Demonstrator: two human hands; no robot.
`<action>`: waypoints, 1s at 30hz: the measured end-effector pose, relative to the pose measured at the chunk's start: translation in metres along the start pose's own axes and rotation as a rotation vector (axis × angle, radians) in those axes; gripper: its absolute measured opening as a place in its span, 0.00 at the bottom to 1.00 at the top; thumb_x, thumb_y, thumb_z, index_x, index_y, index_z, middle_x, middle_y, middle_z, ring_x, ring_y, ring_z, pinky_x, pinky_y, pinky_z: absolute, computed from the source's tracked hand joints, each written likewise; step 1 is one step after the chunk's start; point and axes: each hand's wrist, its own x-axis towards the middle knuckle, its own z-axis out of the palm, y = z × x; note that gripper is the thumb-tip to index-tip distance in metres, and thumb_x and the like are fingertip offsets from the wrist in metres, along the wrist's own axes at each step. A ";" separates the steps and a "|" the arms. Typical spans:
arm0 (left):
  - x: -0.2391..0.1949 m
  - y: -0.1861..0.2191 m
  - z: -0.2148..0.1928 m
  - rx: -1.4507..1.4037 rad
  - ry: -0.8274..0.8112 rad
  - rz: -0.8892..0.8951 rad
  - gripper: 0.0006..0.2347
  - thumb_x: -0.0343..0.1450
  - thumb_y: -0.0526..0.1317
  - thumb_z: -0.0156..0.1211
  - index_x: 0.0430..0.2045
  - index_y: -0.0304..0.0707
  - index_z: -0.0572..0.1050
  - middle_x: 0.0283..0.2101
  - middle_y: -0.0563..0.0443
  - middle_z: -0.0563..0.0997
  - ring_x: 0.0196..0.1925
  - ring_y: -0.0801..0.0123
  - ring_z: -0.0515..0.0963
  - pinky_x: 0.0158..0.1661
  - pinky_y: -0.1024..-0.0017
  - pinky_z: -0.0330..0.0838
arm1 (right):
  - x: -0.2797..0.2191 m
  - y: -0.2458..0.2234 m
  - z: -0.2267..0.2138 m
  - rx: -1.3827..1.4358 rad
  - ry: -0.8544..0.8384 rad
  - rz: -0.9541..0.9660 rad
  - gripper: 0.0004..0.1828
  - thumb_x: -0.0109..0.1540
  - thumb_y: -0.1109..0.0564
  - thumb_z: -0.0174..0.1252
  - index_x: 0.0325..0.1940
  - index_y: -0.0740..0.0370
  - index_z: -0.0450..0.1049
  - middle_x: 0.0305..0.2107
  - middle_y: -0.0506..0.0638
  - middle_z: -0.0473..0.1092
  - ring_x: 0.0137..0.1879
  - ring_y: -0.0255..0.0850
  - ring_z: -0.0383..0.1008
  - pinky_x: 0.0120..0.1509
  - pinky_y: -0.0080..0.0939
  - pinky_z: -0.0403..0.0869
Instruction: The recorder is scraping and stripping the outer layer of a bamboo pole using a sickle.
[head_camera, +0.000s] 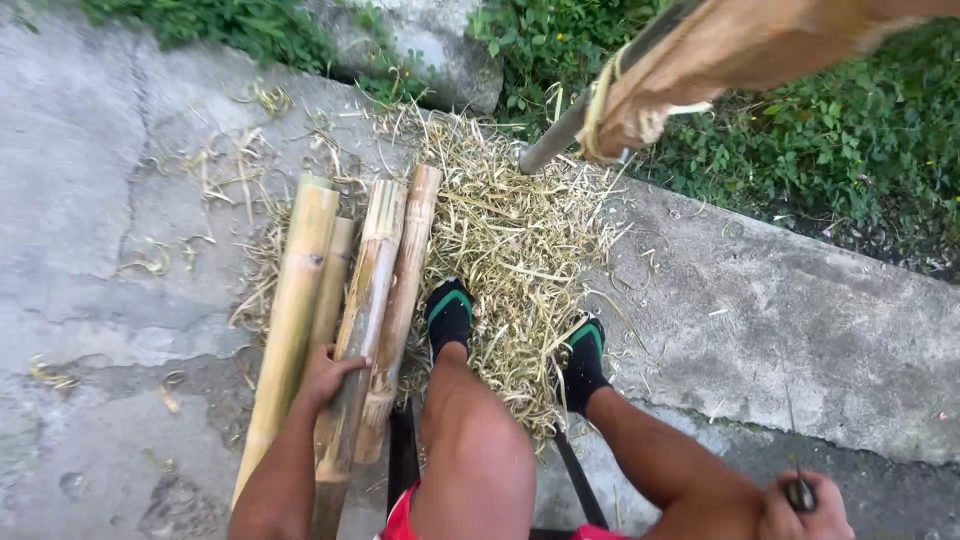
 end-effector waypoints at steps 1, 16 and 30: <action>-0.021 0.003 -0.011 -0.200 -0.113 -0.012 0.33 0.57 0.49 0.74 0.53 0.27 0.72 0.49 0.31 0.81 0.49 0.51 0.82 0.50 0.59 0.75 | 0.012 -0.032 0.000 -0.068 0.064 -0.098 0.14 0.68 0.51 0.60 0.46 0.65 0.76 0.32 0.58 0.75 0.39 0.42 0.77 0.50 0.45 0.76; -0.322 0.126 -0.072 -0.548 -0.469 0.248 0.27 0.66 0.51 0.63 0.53 0.26 0.71 0.35 0.40 0.81 0.31 0.63 0.82 0.34 0.65 0.79 | 0.013 -0.110 0.036 0.030 0.092 -0.384 0.07 0.58 0.62 0.56 0.39 0.61 0.76 0.35 0.57 0.74 0.46 0.55 0.73 0.58 0.57 0.62; -0.384 0.220 0.005 -0.432 -0.507 0.492 0.27 0.62 0.44 0.70 0.49 0.25 0.69 0.31 0.41 0.81 0.24 0.63 0.82 0.27 0.62 0.80 | 0.013 -0.129 0.054 -0.020 0.101 -0.358 0.12 0.56 0.58 0.58 0.45 0.57 0.74 0.42 0.54 0.74 0.53 0.51 0.72 0.63 0.55 0.54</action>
